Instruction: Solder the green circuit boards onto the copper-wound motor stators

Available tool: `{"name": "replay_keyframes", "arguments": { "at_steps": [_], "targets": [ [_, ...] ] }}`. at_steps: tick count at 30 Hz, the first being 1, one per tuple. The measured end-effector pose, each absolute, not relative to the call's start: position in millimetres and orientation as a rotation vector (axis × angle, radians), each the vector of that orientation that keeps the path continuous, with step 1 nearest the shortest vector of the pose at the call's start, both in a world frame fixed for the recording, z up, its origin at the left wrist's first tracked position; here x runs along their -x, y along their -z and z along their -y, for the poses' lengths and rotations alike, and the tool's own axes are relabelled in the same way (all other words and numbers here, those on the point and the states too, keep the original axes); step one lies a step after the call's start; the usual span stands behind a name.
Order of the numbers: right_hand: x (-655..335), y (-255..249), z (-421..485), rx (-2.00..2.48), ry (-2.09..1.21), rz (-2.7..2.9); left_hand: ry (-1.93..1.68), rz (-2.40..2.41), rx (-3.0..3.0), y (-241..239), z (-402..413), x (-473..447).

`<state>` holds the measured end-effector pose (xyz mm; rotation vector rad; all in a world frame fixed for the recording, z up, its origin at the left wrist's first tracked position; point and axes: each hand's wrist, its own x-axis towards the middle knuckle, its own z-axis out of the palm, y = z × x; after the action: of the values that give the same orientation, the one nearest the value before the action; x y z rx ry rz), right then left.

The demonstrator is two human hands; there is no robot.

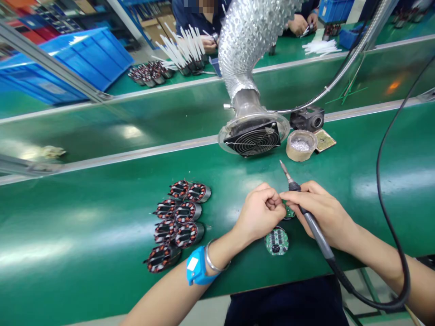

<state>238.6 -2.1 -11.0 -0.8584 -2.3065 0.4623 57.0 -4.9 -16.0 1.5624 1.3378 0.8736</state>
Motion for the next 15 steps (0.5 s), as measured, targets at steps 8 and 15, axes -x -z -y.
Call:
{"name": "replay_keyframes", "arguments": {
  "at_steps": [8, 15],
  "targets": [
    [-249, -30, 24, 1.0, -0.381, 2.143, -0.843, -1.334, -1.562, 14, 5, -55],
    [-252, -43, 43, 0.915, -0.461, 2.162, -0.808, -1.331, -1.545, 14, 3, -54]
  ]
}}
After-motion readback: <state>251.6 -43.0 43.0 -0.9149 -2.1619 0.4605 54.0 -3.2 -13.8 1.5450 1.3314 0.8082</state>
